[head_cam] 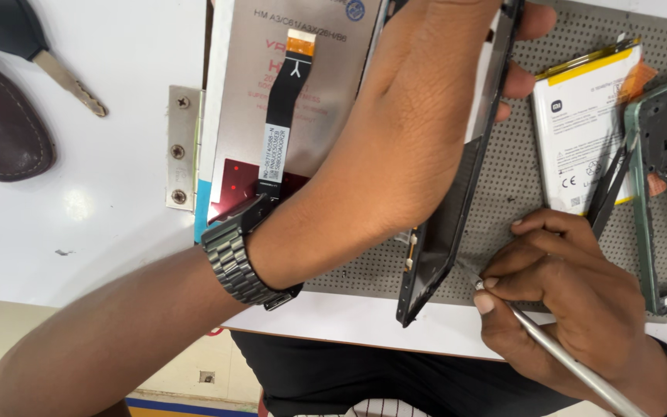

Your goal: The person holds a disassembled smartphone frame in one hand and uses a metal pry tool to work around the edge of the old display assembly, separating it from the frame. They rotate the phone to pry different sides, with a replacement display panel and battery resting on the work mat nearby.

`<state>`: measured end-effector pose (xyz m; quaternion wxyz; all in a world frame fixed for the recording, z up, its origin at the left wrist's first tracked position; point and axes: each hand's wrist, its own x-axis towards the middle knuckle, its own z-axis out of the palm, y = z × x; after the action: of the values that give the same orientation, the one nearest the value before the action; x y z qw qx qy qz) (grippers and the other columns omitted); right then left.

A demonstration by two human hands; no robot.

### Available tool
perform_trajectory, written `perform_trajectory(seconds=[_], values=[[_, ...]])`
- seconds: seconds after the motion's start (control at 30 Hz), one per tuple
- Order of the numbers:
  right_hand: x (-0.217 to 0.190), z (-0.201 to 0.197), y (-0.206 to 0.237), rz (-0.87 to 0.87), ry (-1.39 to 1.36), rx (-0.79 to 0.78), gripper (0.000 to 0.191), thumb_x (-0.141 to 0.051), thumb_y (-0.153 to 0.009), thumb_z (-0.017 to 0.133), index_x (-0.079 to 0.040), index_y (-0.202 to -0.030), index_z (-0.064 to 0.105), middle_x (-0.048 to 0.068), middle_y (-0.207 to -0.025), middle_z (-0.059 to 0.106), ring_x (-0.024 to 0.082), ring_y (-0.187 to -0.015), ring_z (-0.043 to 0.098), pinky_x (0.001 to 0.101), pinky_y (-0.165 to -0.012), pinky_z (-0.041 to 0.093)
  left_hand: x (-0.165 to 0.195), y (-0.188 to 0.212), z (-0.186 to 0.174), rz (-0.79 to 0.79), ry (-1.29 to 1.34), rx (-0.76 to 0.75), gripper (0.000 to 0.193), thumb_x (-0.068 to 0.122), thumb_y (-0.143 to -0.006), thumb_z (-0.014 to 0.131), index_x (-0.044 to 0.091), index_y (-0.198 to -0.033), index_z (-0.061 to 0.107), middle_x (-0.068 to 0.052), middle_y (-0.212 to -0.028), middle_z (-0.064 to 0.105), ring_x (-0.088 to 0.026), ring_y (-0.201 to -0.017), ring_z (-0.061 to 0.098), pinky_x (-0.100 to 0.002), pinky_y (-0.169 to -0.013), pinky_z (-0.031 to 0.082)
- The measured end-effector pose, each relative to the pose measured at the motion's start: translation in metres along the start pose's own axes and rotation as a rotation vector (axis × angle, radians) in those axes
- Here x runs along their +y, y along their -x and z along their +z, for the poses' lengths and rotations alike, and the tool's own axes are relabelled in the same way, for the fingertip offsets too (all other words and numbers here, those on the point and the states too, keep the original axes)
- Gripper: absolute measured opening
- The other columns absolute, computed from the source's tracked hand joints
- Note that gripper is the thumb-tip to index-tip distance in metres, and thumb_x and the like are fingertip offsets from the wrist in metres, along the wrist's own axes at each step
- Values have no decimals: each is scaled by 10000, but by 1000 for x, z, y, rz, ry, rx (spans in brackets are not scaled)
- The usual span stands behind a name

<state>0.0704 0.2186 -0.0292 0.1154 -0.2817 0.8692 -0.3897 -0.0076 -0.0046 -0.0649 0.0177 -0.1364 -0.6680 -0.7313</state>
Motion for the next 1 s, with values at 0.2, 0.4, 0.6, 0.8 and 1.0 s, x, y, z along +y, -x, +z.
perform_trajectory(seconds=[0.2,0.4,0.6,0.8,1.0], values=[[-5,3,-4,-76,70,16,250,-129,-824,808,-85,-810,561,84,-755,700,206,-744,703,505,-973,530,0,-1,1,7,-17,9,228,149,-1240,284,70,-1339,474,-40,-1258,606,-86,-939,635,-198,-832,579],[-5,6,-11,-165,150,60,265,-61,-836,801,-51,-838,536,114,-777,690,260,-762,674,461,-903,540,1,-2,2,13,-17,-6,233,158,-1243,280,72,-1345,471,-40,-1261,603,-86,-947,635,-198,-837,581],[-7,3,-9,-132,95,16,224,-73,-812,795,-83,-831,573,65,-743,686,215,-746,688,504,-944,532,2,-1,0,13,-13,-20,238,168,-1246,276,74,-1351,467,-40,-1264,601,-86,-954,636,-198,-843,583],[-6,6,-8,-112,60,66,254,-85,-828,795,-70,-837,542,94,-775,685,210,-760,684,478,-939,538,2,-1,-2,12,-10,-30,243,177,-1249,272,76,-1357,464,-40,-1268,598,-86,-962,636,-198,-849,585],[-5,3,-7,-142,94,21,265,-105,-818,816,-80,-835,553,80,-760,688,211,-757,686,487,-926,543,1,-2,-3,20,-20,-30,248,186,-1251,267,78,-1362,461,-40,-1271,595,-87,-969,636,-198,-855,587]])
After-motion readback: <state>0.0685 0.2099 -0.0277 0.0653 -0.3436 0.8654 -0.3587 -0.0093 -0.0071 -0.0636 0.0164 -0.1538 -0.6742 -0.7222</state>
